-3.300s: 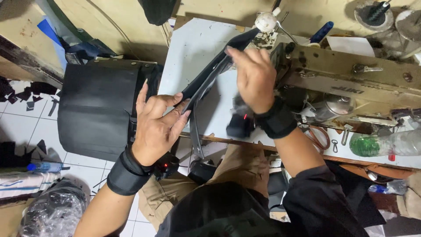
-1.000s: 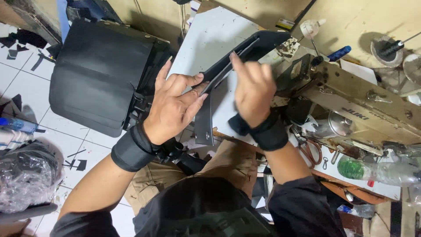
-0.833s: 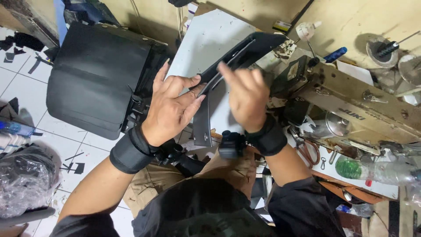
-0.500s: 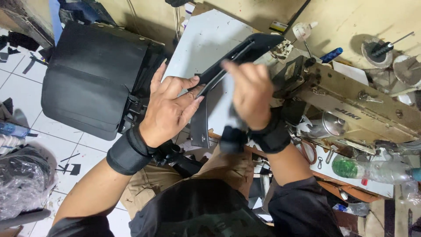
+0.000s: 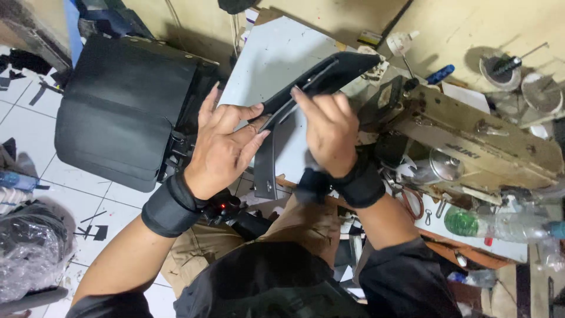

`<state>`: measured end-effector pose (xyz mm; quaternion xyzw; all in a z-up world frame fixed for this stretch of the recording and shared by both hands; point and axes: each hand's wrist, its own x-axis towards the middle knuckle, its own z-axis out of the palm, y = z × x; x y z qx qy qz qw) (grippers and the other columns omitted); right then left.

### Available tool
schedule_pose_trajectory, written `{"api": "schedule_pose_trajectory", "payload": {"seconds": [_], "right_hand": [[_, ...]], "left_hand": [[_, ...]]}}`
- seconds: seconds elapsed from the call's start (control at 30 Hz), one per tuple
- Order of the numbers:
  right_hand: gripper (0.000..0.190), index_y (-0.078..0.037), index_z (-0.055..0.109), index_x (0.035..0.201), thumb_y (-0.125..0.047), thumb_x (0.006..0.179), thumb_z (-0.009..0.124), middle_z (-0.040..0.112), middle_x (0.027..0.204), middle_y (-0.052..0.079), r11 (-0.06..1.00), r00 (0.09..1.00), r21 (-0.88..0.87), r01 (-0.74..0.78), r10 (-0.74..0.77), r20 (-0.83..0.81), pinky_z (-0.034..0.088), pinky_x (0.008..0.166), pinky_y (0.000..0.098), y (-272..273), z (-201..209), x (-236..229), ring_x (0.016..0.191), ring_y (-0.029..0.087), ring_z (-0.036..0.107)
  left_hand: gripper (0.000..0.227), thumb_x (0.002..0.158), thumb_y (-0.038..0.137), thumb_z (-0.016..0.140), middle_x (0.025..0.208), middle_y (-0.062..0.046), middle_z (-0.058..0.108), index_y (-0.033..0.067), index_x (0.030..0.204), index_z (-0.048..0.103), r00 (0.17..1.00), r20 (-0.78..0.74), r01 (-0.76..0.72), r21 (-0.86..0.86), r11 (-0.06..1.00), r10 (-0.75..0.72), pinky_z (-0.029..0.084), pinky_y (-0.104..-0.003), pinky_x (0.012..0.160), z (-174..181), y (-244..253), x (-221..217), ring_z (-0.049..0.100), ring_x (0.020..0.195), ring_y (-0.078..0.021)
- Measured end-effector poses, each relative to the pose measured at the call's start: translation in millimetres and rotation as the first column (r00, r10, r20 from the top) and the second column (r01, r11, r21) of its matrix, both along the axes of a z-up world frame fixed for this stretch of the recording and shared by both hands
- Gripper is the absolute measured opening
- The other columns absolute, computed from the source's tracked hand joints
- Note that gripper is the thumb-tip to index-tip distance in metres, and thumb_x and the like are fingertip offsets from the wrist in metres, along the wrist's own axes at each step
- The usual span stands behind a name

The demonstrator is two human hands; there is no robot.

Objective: The person applies finish to the edges of leather bag components using an applicator and a cloth.

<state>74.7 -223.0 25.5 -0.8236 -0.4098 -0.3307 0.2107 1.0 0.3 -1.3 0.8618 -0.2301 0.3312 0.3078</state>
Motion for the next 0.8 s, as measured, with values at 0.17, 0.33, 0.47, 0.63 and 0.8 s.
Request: {"api": "schedule_pose_trajectory", "payload": {"seconds": [0.17, 0.33, 0.47, 0.63, 0.8], "right_hand": [[0.037, -0.003, 0.071, 0.131, 0.002, 0.097, 0.056, 0.060, 0.094, 0.012, 0.987, 0.987, 0.017, 0.161, -0.161, 0.002, 0.045, 0.082, 0.0420, -18.3, 0.8, 31.1, 0.090, 0.032, 0.054], [0.033, -0.004, 0.074, 0.130, 0.002, 0.101, 0.058, 0.063, 0.095, 0.010, 0.987, 0.989, 0.071, 0.144, -0.141, -0.055, 0.046, 0.081, 0.0398, -17.4, 1.3, 27.6, 0.089, 0.029, 0.054], [0.032, -0.005, 0.073, 0.129, 0.001, 0.101, 0.059, 0.064, 0.099, 0.008, 0.982, 0.984, 0.072, 0.175, -0.176, 0.001, 0.047, 0.084, 0.0396, -20.4, 3.0, 30.7, 0.093, 0.030, 0.055], [0.032, -0.006, 0.075, 0.126, 0.001, 0.100, 0.060, 0.061, 0.094, 0.010, 0.971, 0.973, 0.054, 0.231, -0.232, 0.009, 0.046, 0.080, 0.0392, -29.4, 3.4, 40.8, 0.090, 0.031, 0.054], [0.040, -0.004, 0.072, 0.129, 0.004, 0.096, 0.052, 0.063, 0.094, 0.009, 0.965, 0.963, 0.042, 0.257, -0.253, -0.089, 0.047, 0.078, 0.0383, -42.8, -10.9, 53.1, 0.085, 0.028, 0.056]], "left_hand": [[0.024, 0.095, 0.015, 0.076, 0.126, -0.007, 0.066, 0.0031, 0.116, 0.078, 1.000, -0.010, -0.001, 0.017, 1.000, 0.001, 0.023, -0.061, 0.123, 3.5, 0.5, -3.3, 0.059, 0.122, -0.0266], [0.025, 0.095, 0.014, 0.075, 0.125, -0.007, 0.066, 0.0037, 0.118, 0.078, 0.999, -0.032, 0.009, 0.024, 1.000, -0.008, 0.024, -0.061, 0.124, 6.6, 0.6, -3.2, 0.059, 0.121, -0.0258], [0.025, 0.095, 0.014, 0.076, 0.124, -0.007, 0.065, 0.0035, 0.118, 0.078, 1.000, -0.030, -0.005, 0.051, 0.999, 0.007, 0.024, -0.062, 0.124, 3.6, 2.1, -4.5, 0.059, 0.119, -0.0261], [0.026, 0.094, 0.014, 0.076, 0.122, -0.007, 0.065, 0.0033, 0.118, 0.078, 1.000, -0.015, -0.013, 0.050, 0.999, 0.014, 0.024, -0.062, 0.124, 4.8, 1.1, -3.8, 0.058, 0.118, -0.0254], [0.025, 0.093, 0.013, 0.075, 0.120, -0.007, 0.065, 0.0009, 0.115, 0.077, 1.000, -0.018, 0.001, 0.055, 0.998, 0.000, 0.025, -0.062, 0.124, 6.3, -1.3, -2.5, 0.058, 0.117, -0.0245]]}}
